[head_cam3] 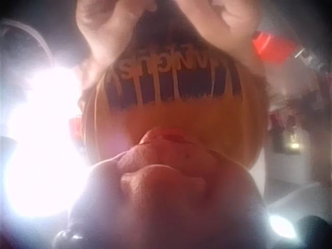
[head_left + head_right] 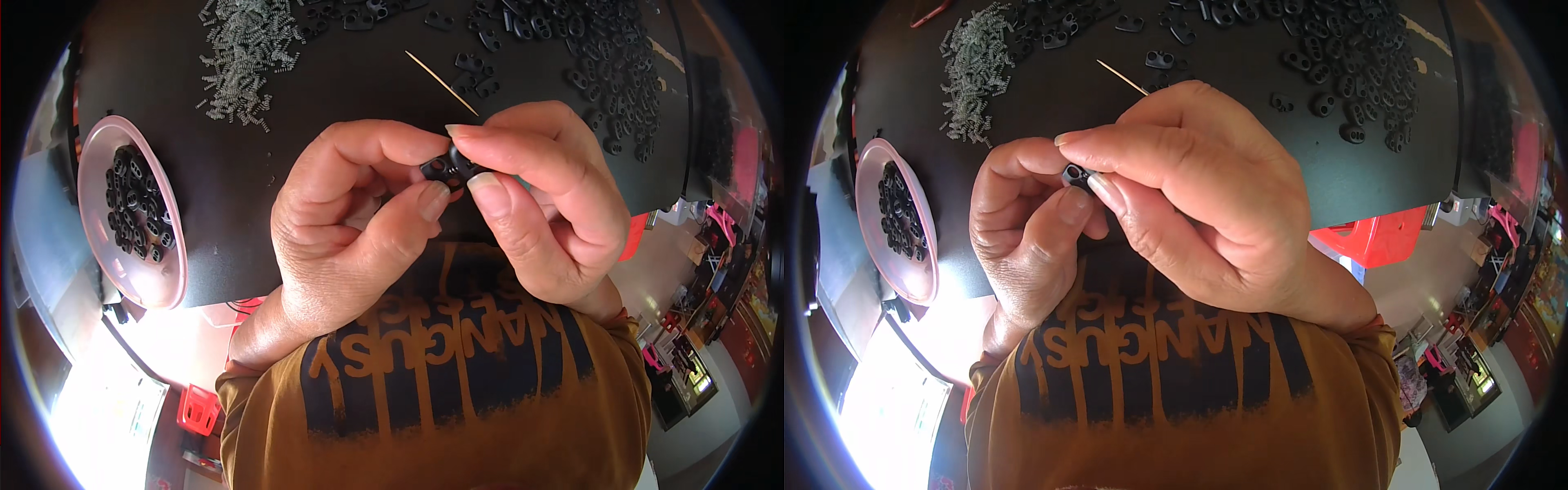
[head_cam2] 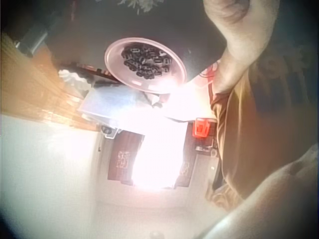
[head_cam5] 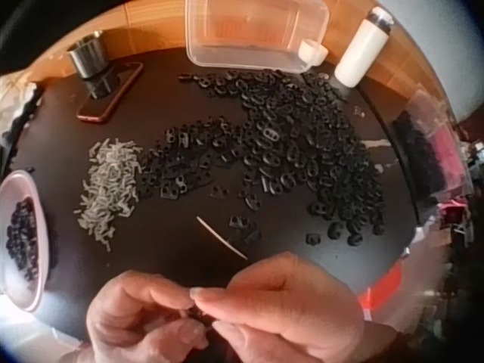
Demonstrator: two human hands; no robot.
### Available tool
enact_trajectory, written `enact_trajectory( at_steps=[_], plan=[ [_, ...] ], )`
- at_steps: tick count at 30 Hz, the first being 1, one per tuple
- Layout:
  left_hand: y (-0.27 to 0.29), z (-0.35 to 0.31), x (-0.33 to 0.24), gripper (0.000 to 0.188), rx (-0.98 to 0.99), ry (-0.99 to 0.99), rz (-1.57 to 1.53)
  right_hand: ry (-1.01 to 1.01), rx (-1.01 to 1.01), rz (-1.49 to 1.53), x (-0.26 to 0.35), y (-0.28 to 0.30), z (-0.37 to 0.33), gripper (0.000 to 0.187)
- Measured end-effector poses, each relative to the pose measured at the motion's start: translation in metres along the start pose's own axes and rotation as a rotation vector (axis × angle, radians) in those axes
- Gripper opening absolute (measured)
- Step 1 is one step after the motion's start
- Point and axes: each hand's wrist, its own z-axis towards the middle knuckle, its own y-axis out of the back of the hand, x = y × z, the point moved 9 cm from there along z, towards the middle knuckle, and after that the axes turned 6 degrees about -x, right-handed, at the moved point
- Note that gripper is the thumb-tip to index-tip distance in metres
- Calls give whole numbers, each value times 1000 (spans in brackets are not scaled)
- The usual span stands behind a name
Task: The person assembles small black plastic components with metal springs by hand. They repeatedly pick up a plastic piece and a spring, insert the spring into the plastic housing, and place the finished unit into a pink bowl.
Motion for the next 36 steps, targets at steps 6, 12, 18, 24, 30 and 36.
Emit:
enact_trajectory(
  at_steps=[6, 12, 18, 24, 30, 36],
  plan=[
    [1, -2, -1, 27, -1, 11, 1, -65, 38, -24, -1, -1, 2, 22],
    [-1, -1, -5, 31, -10, -20, 43, -53, 48, -64, -2, -2, 3, 23],
    [0, -1, -6, 34, -3, -21, 53, -101, 44, -42, -3, -3, 3, 24],
    [1, -2, -3, 35, -38, -6, 1, -44, 61, -48, -3, -5, 4, 25],
    [0, -1, 1, 38, -6, 24, -34, -21, 72, -14, -4, -7, 4, 31],
    [-2, -1, 5, 39, 14, 83, -88, -194, 46, 68, -10, -7, 0, 34]
  ],
)
